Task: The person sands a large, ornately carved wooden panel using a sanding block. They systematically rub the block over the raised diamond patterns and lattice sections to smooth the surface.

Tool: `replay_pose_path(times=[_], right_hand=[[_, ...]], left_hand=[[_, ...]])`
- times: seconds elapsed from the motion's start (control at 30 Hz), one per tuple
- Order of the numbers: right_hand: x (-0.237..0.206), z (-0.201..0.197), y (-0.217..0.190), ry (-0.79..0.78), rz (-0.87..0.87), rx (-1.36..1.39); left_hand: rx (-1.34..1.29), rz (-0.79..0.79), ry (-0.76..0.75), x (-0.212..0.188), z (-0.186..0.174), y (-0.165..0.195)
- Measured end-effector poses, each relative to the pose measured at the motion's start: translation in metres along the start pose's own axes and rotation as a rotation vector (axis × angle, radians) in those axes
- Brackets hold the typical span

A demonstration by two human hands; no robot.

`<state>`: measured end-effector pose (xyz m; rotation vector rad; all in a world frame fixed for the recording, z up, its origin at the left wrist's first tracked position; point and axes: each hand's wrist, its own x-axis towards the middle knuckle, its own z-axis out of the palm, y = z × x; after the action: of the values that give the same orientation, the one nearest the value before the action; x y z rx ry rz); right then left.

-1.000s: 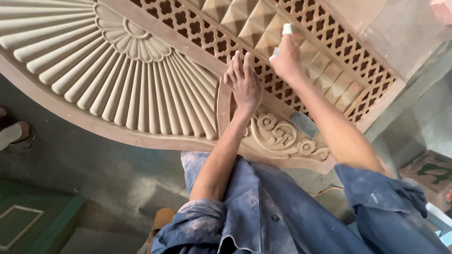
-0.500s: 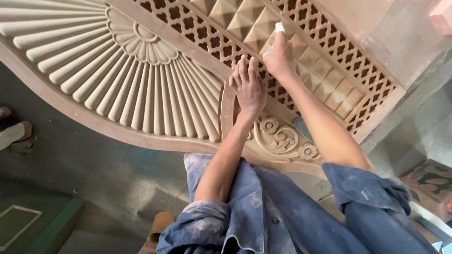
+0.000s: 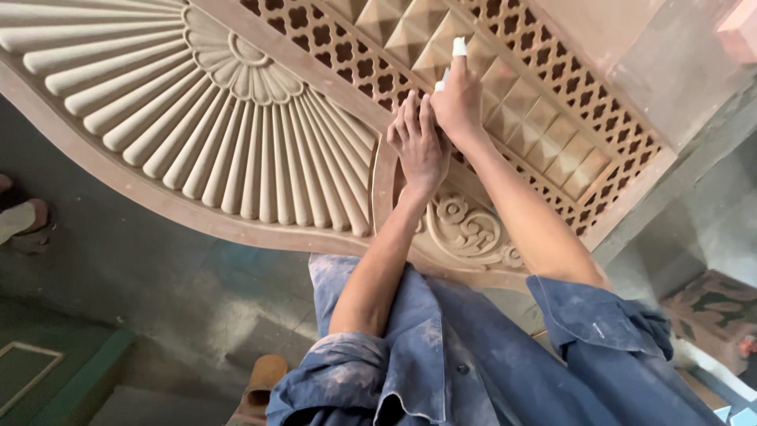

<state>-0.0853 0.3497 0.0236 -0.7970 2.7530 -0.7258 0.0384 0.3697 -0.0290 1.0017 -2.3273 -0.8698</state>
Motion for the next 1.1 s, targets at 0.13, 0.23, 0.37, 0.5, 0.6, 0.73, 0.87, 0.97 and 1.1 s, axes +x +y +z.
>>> replay_pose_path(times=[0.13,0.23,0.37,0.5,0.6,0.73,0.87,0.97,1.1], right_hand=[[0.015,-0.012,-0.006,-0.02,0.04,0.152],[0.031,-0.014,-0.017,-0.189,0.299,0.377],[0.047,0.003,-0.038,-0.273,0.224,0.289],[0.051,0.014,-0.042,-0.033,-0.162,0.046],[0.047,0.017,-0.036,-0.101,-0.027,0.076],[0.048,0.02,-0.033,-0.097,-0.128,-0.012],[0.056,0.018,-0.044,-0.203,-0.028,-0.008],[0.059,0.011,-0.053,-0.318,0.207,-0.032],[0.046,0.015,-0.052,-0.175,-0.028,-0.012]], left_hand=[[0.075,-0.035,0.009,0.0,0.003,0.0],[0.056,-0.053,-0.005,-0.002,0.005,0.0],[0.001,-0.043,-0.053,-0.004,0.004,-0.001],[0.037,-0.043,-0.05,-0.005,0.002,-0.002],[0.01,-0.053,-0.047,-0.005,0.003,-0.002],[0.003,-0.054,-0.053,-0.005,0.004,-0.001],[0.042,-0.063,-0.092,-0.005,0.001,0.0],[-0.017,-0.05,-0.066,-0.004,-0.001,0.001],[-0.004,-0.04,-0.042,-0.004,-0.001,0.0]])
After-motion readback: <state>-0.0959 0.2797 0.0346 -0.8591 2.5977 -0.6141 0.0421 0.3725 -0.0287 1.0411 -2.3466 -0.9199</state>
